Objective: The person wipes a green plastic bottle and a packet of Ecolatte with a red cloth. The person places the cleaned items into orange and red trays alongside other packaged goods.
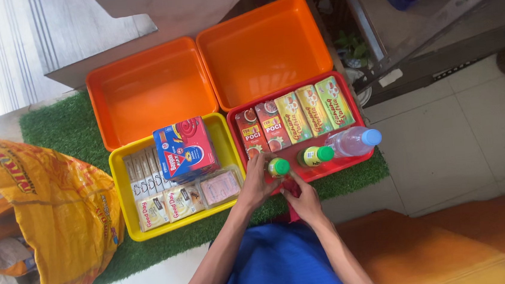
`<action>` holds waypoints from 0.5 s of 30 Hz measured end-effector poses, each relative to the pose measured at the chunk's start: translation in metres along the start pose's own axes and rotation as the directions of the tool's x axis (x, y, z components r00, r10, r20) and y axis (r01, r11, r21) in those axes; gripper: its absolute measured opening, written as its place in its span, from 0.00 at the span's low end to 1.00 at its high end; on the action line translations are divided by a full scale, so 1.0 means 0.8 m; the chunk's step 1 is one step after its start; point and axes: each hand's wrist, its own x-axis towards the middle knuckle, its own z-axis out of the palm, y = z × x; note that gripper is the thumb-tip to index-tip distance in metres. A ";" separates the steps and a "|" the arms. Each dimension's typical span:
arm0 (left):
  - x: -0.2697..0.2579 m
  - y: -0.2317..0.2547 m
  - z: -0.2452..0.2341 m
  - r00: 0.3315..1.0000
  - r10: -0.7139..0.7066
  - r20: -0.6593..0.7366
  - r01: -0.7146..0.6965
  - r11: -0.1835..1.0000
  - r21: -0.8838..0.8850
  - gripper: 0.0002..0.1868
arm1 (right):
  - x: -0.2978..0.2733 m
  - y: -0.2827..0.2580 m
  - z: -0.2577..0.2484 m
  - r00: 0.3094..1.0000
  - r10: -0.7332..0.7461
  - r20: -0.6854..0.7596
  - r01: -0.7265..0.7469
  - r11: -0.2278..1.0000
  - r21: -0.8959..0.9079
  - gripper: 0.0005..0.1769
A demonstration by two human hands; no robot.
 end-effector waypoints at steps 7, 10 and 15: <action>-0.006 0.001 0.001 1.000 -0.001 -0.003 0.001 1.000 -0.007 0.37 | -0.002 0.007 -0.011 0.985 -0.172 0.009 0.172 0.984 -0.052 0.39; -0.004 -0.001 0.002 1.000 0.016 -0.026 -0.017 0.999 -0.043 0.37 | 0.003 0.007 -0.013 0.986 -0.165 0.026 0.166 0.985 -0.043 0.38; -0.014 -0.005 0.012 0.999 -0.032 -0.044 0.029 0.997 -0.072 0.37 | 0.002 0.019 -0.015 0.992 -0.103 0.070 0.104 0.994 -0.017 0.40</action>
